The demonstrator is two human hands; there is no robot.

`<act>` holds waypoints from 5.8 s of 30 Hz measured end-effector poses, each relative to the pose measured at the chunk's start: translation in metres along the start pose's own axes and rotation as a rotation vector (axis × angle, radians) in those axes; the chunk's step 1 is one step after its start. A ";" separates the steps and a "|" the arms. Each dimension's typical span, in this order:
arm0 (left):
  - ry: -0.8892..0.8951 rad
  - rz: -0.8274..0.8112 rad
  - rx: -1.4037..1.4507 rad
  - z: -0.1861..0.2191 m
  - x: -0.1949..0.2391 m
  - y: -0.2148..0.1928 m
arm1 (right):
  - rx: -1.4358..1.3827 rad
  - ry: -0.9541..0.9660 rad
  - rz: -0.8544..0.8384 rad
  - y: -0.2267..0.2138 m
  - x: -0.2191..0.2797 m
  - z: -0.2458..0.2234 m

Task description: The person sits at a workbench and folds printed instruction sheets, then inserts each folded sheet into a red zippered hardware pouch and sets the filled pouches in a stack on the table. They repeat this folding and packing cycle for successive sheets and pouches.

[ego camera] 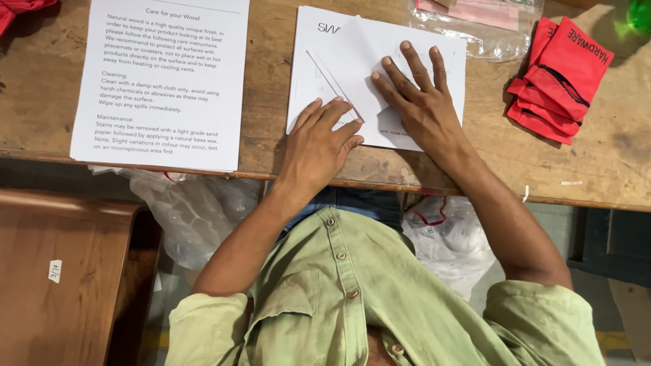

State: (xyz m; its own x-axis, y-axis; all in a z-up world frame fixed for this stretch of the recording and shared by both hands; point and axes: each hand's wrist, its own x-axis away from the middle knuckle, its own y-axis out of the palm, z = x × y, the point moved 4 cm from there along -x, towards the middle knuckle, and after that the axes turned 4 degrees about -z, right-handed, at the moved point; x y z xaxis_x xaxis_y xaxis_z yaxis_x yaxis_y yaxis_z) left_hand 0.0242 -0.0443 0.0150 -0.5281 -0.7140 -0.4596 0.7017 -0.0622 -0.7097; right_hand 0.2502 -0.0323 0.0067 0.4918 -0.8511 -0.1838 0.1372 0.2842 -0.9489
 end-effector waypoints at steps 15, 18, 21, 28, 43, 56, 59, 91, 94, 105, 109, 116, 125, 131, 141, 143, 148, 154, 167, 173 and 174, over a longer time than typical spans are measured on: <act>-0.020 -0.056 -0.045 0.006 -0.002 -0.004 | 0.230 -0.098 -0.102 -0.014 -0.005 -0.015; -0.017 -0.062 -0.050 0.005 0.000 -0.003 | 0.184 -0.095 -0.105 -0.009 -0.005 -0.013; -0.009 -0.035 -0.067 0.003 0.000 -0.001 | 0.121 -0.072 -0.118 -0.010 -0.005 -0.015; 0.056 -0.001 -0.116 0.008 -0.009 0.002 | -0.205 0.056 0.028 0.000 0.000 0.005; 0.084 -0.215 -0.208 0.001 -0.061 0.035 | -0.468 0.280 0.287 -0.006 0.048 0.004; 0.115 -0.460 -0.385 0.014 -0.072 0.035 | -0.231 0.260 0.217 -0.022 0.042 -0.013; 0.094 -0.485 -0.370 0.011 -0.077 0.038 | -0.226 0.270 0.192 -0.029 0.034 -0.014; -0.191 0.221 -0.216 -0.077 -0.106 0.066 | -0.512 0.474 -0.037 0.000 -0.048 0.023; -0.286 0.411 0.055 -0.074 -0.109 0.041 | -0.572 0.572 -0.142 0.010 -0.045 0.034; -0.268 0.128 1.495 -0.082 -0.117 0.040 | -1.849 0.751 0.313 0.034 -0.049 0.053; -0.326 0.128 1.389 -0.064 -0.110 0.029 | -1.880 0.801 0.288 0.027 -0.053 0.026; -0.278 0.155 1.282 -0.058 -0.107 0.016 | -1.853 0.709 0.275 0.021 -0.057 0.022; -0.194 0.164 1.240 -0.057 -0.105 0.020 | -1.844 0.624 0.271 0.019 -0.053 0.020; -0.166 0.165 1.235 -0.056 -0.103 0.018 | -1.843 0.545 0.279 0.023 -0.052 0.021; -0.113 0.172 1.190 -0.056 -0.099 0.021 | -1.797 0.469 0.256 0.025 -0.048 0.022; -0.117 0.158 1.197 -0.053 -0.099 0.018 | -1.834 0.478 0.254 0.030 -0.045 0.024; -0.096 0.124 1.261 -0.053 -0.098 0.022 | -1.857 0.575 0.291 0.028 -0.045 0.024; -0.057 0.126 1.297 -0.051 -0.100 0.024 | -1.905 0.492 0.247 0.026 -0.046 0.026; -0.034 0.115 1.322 -0.054 -0.099 0.034 | -1.841 0.528 0.247 0.024 -0.046 0.024; -0.031 0.105 1.269 -0.054 -0.099 0.033 | -1.836 0.515 0.239 0.023 -0.046 0.024; -0.030 0.101 1.267 -0.054 -0.099 0.033 | -1.838 0.523 0.241 0.023 -0.046 0.024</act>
State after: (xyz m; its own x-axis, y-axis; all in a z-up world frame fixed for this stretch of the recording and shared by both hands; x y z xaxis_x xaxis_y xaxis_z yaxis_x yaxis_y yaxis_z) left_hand 0.0741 0.0624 0.0082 -0.4467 -0.7688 -0.4576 0.7110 -0.6155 0.3401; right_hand 0.2512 0.0241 -0.0002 0.0438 -0.9979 -0.0478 -0.9934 -0.0486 0.1041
